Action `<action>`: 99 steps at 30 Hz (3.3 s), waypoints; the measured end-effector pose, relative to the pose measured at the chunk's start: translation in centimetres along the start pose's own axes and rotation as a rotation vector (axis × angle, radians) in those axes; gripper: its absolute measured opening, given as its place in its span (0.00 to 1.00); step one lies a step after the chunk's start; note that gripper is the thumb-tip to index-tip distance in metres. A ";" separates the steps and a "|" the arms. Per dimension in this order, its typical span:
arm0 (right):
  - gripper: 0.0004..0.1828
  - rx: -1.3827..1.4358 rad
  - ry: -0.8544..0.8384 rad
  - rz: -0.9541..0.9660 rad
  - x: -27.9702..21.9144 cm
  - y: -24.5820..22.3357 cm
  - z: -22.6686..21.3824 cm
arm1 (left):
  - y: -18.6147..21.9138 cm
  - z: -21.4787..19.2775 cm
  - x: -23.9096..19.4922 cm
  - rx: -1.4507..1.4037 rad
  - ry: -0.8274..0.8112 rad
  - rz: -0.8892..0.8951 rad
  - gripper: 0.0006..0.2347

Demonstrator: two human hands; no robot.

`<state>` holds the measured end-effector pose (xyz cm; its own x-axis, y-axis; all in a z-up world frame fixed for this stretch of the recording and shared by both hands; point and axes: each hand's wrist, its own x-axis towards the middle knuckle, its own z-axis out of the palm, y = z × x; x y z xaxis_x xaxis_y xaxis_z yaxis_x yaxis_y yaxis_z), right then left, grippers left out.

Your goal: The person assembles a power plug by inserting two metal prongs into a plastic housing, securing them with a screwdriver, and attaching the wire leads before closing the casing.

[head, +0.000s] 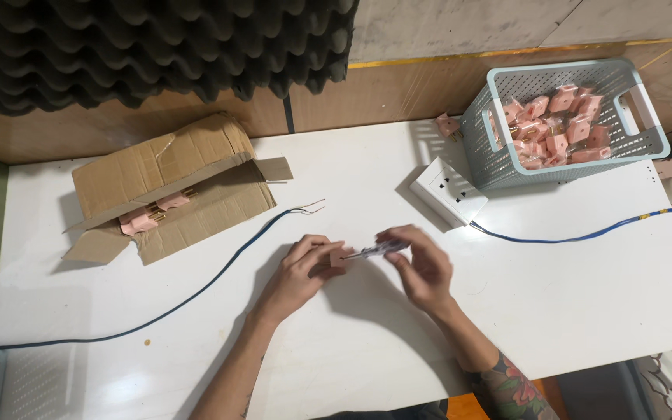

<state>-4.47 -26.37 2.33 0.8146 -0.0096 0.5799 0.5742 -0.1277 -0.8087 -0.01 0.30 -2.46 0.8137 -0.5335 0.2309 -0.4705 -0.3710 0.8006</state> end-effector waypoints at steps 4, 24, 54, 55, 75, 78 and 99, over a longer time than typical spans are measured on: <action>0.23 0.078 0.250 0.131 0.1 0.9 -1.2 | -0.6 0.3 -0.4 -0.026 0.032 -0.050 0.17; 0.16 -0.645 -0.356 0.488 5.1 -0.8 -5.2 | 2.3 -1.2 1.4 0.069 0.299 0.182 0.13; 0.14 -0.651 -0.460 0.272 1.9 3.8 -4.4 | 1.5 -1.8 0.8 -0.088 0.723 -0.168 0.15; 0.14 -0.603 -0.484 0.231 1.8 3.1 -3.8 | 1.2 -1.6 0.5 -0.105 0.754 -0.178 0.15; 0.12 -0.799 -0.559 0.035 1.2 3.1 -2.0 | 0.9 -1.5 1.1 -0.169 0.790 -0.170 0.14; 0.11 -0.834 -0.517 -0.001 0.9 4.0 -2.3 | 0.7 -1.3 1.1 -0.172 0.775 -0.192 0.15; 0.13 -0.362 -0.047 0.308 0.9 4.0 -2.5 | 0.8 -1.5 0.0 0.250 0.053 0.140 0.10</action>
<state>-1.63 -29.40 -0.14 0.9500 -0.0575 0.3068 0.2469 -0.4629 -0.8513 0.14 1.09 -0.98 0.7482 -0.5551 0.3633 -0.6439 -0.4760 0.5990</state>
